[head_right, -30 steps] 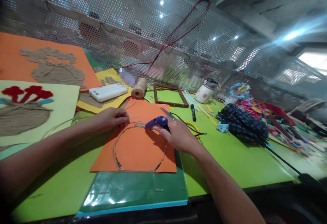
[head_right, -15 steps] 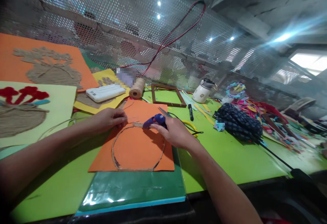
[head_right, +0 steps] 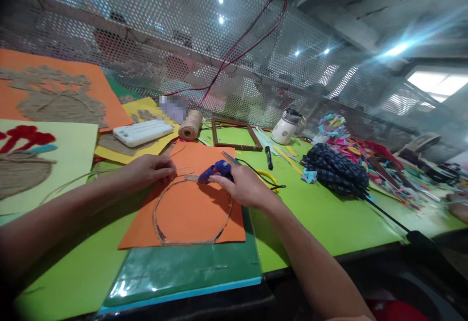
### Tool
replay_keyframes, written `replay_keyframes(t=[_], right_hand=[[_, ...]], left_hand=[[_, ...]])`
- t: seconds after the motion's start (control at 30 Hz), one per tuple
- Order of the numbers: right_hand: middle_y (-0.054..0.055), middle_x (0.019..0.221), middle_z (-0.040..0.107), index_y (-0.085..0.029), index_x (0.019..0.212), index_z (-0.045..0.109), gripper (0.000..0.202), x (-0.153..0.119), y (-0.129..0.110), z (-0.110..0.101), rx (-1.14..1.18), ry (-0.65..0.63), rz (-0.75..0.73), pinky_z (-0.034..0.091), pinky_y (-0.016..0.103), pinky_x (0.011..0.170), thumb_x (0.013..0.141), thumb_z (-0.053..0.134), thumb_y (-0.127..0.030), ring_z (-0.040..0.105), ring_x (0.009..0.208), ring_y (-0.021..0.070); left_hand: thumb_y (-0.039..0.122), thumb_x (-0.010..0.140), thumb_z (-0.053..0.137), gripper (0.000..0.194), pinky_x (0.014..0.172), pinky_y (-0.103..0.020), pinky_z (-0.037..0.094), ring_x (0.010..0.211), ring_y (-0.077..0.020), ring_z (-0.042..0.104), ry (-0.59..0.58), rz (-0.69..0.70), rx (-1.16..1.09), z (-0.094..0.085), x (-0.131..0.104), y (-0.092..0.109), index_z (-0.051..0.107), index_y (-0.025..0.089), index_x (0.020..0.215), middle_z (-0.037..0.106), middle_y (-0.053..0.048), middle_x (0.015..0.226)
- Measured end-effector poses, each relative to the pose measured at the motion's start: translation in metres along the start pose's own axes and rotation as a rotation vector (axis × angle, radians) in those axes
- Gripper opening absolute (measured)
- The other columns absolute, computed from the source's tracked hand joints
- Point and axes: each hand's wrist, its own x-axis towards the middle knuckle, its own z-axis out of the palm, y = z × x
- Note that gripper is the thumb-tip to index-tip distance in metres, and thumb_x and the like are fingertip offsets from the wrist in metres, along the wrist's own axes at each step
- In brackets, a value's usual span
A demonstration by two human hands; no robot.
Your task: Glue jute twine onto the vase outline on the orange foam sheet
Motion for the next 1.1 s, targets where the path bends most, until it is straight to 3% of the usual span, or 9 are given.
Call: replay_keyframes(t=[0.17, 0.33, 0.77, 1.1], right_hand=[[0.005, 0.074, 0.063, -0.016, 0.092, 0.070, 0.039, 0.001, -0.006, 0.002, -0.025, -0.008, 0.010, 0.035, 0.025, 0.061, 0.094, 0.052, -0.050, 0.052, 0.066, 0.0153], [0.004, 0.078, 0.065, -0.017, 0.099, 0.071, 0.034, -0.002, 0.002, -0.010, -0.042, -0.018, -0.005, 0.034, 0.025, 0.063, 0.095, 0.053, -0.045, 0.052, 0.068, 0.0150], [0.000, 0.066, 0.054, -0.017, 0.098, 0.073, 0.036, -0.009, 0.015, -0.036, -0.121, -0.100, 0.036, 0.031, 0.025, 0.059, 0.096, 0.050, -0.044, 0.046, 0.061, 0.0134], [0.003, 0.075, 0.061, -0.017, 0.098, 0.072, 0.038, -0.004, 0.013, -0.027, -0.069, -0.075, 0.033, 0.033, 0.026, 0.061, 0.095, 0.051, -0.048, 0.050, 0.066, 0.0143]], left_hand=[[0.045, 0.074, 0.054, 0.029, 0.067, -0.036, 0.050, 0.067, -0.0245, 0.066, 0.003, -0.018, -0.013, 0.000, 0.001, -0.002, 0.064, 0.018, 0.073, 0.071, -0.008, 0.069], [0.047, 0.074, 0.055, 0.030, 0.067, -0.036, 0.049, 0.068, -0.0249, 0.066, -0.005, -0.023, -0.016, -0.001, 0.001, -0.002, 0.064, 0.018, 0.074, 0.071, -0.008, 0.070], [0.051, 0.071, 0.056, 0.033, 0.066, -0.034, 0.049, 0.066, -0.0226, 0.064, -0.003, -0.068, -0.037, -0.002, -0.001, 0.006, 0.063, 0.019, 0.070, 0.070, -0.006, 0.069], [0.052, 0.071, 0.056, 0.033, 0.066, -0.034, 0.050, 0.066, -0.0234, 0.065, -0.017, -0.059, -0.038, -0.002, 0.001, 0.001, 0.064, 0.020, 0.070, 0.070, -0.005, 0.067]])
